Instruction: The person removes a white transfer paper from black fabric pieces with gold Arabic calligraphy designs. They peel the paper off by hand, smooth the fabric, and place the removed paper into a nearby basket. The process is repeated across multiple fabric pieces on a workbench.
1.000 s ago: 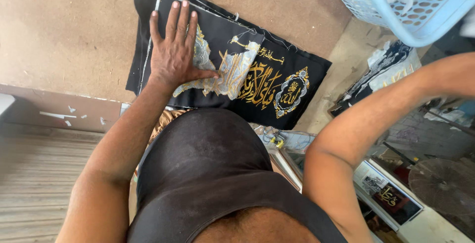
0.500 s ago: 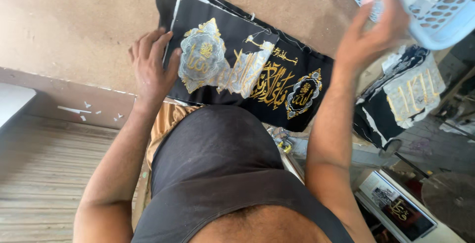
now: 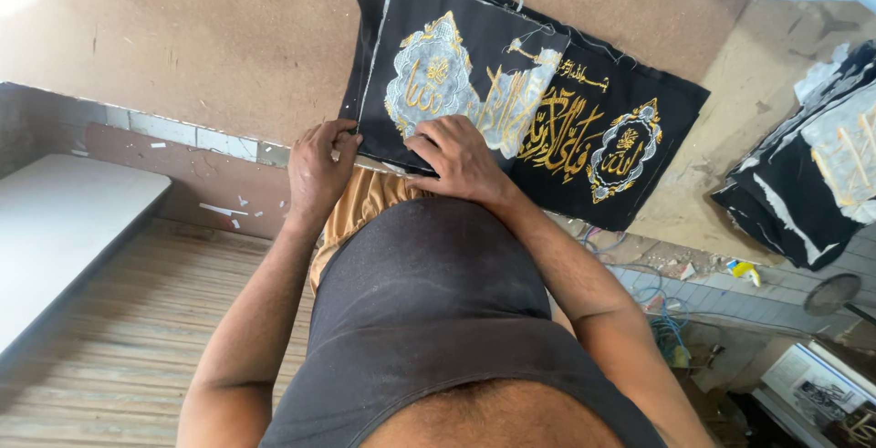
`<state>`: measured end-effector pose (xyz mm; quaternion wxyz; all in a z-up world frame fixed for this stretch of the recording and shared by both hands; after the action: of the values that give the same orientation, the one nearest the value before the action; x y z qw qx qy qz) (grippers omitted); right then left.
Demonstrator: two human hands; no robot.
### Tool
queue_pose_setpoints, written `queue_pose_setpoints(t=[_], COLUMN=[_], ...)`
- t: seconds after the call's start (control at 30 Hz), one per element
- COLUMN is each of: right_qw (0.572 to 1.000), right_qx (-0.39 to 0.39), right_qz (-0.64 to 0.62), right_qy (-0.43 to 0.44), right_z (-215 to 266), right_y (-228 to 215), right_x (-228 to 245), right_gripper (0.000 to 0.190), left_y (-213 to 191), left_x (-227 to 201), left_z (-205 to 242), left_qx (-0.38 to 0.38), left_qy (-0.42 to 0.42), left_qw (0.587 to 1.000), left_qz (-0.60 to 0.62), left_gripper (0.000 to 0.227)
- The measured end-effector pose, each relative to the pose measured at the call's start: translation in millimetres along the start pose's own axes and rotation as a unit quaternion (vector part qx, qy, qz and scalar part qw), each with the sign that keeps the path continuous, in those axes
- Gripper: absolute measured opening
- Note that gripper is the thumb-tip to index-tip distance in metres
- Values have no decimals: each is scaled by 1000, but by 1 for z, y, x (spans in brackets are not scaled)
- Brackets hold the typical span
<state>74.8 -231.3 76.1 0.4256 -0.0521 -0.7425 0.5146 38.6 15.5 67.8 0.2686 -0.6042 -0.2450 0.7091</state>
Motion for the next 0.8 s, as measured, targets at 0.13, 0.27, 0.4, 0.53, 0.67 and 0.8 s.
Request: queue_pose_setpoints(t=[0.13, 0.27, 0.4, 0.53, 0.67, 0.8], right_qw=[997, 994, 985, 973, 968, 968], right_qx=[-5, -66, -121, -153, -176, -189], right_qz=[66, -5, -16, -50, -35, 62], right_qy=[27, 91, 124, 166, 177, 153], right_z=[0, 6, 18, 32, 36, 35], right_y=[11, 18, 32, 55, 68, 74], right_x=[17, 25, 31, 33, 44, 67], right_gripper=[48, 41, 30, 11, 18, 18], left_y=[-4, -15, -25, -26, -25, -19], left_x=[14, 29, 41, 51, 43, 28], left_z=[3, 5, 9, 10, 13, 9], left_qx=[8, 32, 48, 75, 99, 137], left_qy=[-91, -157, -139, -129, -90, -56], left_qw=[987, 964, 970, 970, 972, 975], left_qz=[129, 211, 195, 191, 191, 168], left_gripper=[25, 26, 27, 28, 31, 37])
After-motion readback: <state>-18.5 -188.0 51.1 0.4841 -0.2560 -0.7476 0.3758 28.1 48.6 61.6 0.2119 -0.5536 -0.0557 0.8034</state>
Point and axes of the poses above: each hand's wrist, its own z-axis away from the middle knuckle, its own y-axis out of the palm, x = y × z, the point moved 1 cm from there along -z, towards the middle knuckle, and after that the axes turned 1 degree about x, right-handed, at the moved point
